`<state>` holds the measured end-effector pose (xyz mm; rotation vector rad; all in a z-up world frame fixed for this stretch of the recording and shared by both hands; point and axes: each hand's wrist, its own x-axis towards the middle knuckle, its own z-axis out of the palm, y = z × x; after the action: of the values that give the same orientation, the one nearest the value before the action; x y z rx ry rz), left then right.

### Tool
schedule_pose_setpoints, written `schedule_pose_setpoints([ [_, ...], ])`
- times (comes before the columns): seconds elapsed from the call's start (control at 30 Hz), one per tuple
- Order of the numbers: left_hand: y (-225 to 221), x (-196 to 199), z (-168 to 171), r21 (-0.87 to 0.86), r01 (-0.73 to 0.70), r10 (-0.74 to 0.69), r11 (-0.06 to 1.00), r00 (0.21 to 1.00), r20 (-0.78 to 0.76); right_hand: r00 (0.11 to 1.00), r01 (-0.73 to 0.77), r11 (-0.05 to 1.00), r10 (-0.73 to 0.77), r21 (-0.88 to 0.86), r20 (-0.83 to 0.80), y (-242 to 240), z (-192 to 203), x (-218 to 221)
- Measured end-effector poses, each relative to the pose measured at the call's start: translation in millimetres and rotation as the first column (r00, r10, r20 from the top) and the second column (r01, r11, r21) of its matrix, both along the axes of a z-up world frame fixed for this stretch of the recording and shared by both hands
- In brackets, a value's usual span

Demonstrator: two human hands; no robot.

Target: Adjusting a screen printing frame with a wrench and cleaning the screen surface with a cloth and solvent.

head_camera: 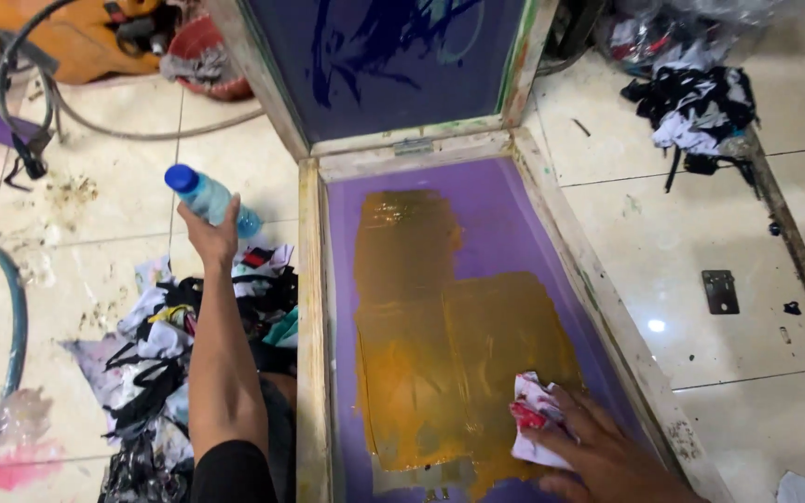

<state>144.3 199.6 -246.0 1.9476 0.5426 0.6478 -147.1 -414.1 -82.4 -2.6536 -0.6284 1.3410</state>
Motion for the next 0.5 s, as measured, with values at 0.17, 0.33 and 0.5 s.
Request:
schedule_pose_setpoints([
  [0.17,-25.5,-2.4,27.0,-0.059,-0.281,0.283,0.958,0.958,0.04,0.905,0.4,0.898,-0.419,0.183,0.072,14.9,57.5,28.1],
  [0.33,-113.1,-34.2,140.1,0.123,0.159,-0.191,0.98,0.926,0.326,0.798,0.322,0.822,-0.502,0.469,0.333,38.5,103.1,64.3],
  [0.5,-270.1,-149.2,297.0,-0.221,0.577,-0.575,0.787,0.814,0.078,0.674,-0.094,0.767,-0.421,0.635,0.608,88.1,134.2,94.6],
])
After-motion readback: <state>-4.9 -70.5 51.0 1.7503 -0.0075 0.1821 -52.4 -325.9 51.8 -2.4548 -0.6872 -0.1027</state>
